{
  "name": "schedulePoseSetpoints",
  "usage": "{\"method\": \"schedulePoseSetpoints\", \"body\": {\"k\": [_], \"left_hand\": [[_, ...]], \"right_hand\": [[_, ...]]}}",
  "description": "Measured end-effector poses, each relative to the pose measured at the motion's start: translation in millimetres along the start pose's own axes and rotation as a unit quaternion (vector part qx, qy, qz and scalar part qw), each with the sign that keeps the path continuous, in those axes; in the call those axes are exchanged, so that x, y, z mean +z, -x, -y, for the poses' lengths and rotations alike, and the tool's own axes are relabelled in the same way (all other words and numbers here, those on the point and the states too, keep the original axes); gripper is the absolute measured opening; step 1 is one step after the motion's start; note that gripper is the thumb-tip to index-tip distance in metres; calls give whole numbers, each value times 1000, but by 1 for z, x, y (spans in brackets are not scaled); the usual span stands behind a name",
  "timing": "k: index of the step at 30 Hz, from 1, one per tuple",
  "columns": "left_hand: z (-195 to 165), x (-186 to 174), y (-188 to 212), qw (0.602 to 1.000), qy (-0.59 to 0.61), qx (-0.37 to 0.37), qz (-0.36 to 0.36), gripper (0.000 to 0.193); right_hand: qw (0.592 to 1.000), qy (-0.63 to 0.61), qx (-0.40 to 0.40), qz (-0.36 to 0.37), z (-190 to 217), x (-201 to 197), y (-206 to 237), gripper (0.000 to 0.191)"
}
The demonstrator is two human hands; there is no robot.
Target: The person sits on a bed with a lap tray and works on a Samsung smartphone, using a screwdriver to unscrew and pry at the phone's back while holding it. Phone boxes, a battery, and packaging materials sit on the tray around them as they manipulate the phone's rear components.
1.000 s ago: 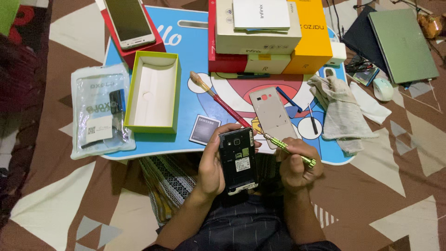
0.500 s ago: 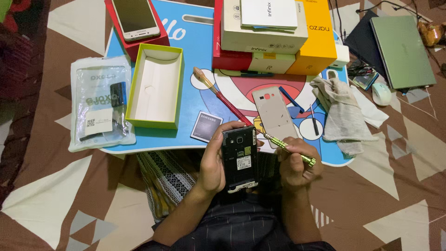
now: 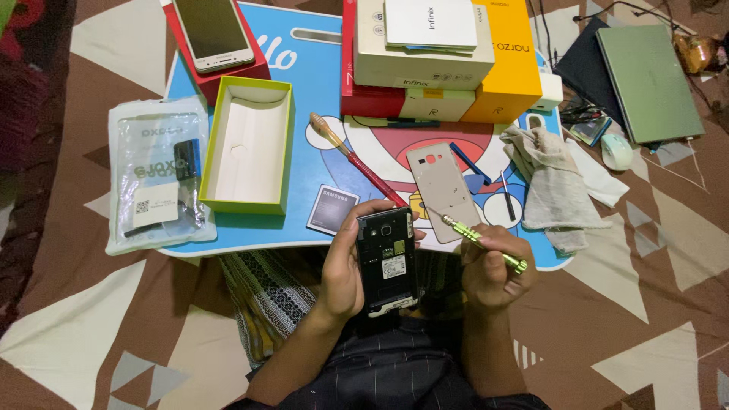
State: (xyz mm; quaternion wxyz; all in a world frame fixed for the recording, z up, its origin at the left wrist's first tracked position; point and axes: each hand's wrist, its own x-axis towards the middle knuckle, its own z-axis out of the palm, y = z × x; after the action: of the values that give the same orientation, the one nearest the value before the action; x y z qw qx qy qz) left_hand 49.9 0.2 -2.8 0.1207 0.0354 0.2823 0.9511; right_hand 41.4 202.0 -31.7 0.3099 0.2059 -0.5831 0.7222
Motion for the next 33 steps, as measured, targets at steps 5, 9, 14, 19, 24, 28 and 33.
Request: {"method": "schedulePoseSetpoints", "body": {"k": [5, 9, 14, 19, 24, 28, 33], "left_hand": [[0, 2, -1, 1000, 6, -9, -21, 50], [-3, 4, -2, 1000, -10, -5, -18, 50], [-3, 6, -4, 1000, -27, -1, -15, 51], [0, 5, -6, 999, -30, -6, -21, 51], [4, 4, -7, 999, -28, -2, -22, 51], [7, 5, -7, 1000, -26, -9, -14, 52], [8, 8, -8, 1000, -19, -6, -16, 51]], "right_hand": [[994, 105, 2, 19, 5, -20, -20, 13], [969, 216, 107, 49, 17, -33, -39, 4], [938, 288, 156, 111, 22, -35, -61, 5], [910, 348, 147, 171, 19, -36, -71, 6], [889, 367, 168, 214, 24, -44, -82, 8], [852, 389, 187, 296, 30, -47, -100, 14], [720, 484, 235, 437, 34, -42, -136, 32]]}}
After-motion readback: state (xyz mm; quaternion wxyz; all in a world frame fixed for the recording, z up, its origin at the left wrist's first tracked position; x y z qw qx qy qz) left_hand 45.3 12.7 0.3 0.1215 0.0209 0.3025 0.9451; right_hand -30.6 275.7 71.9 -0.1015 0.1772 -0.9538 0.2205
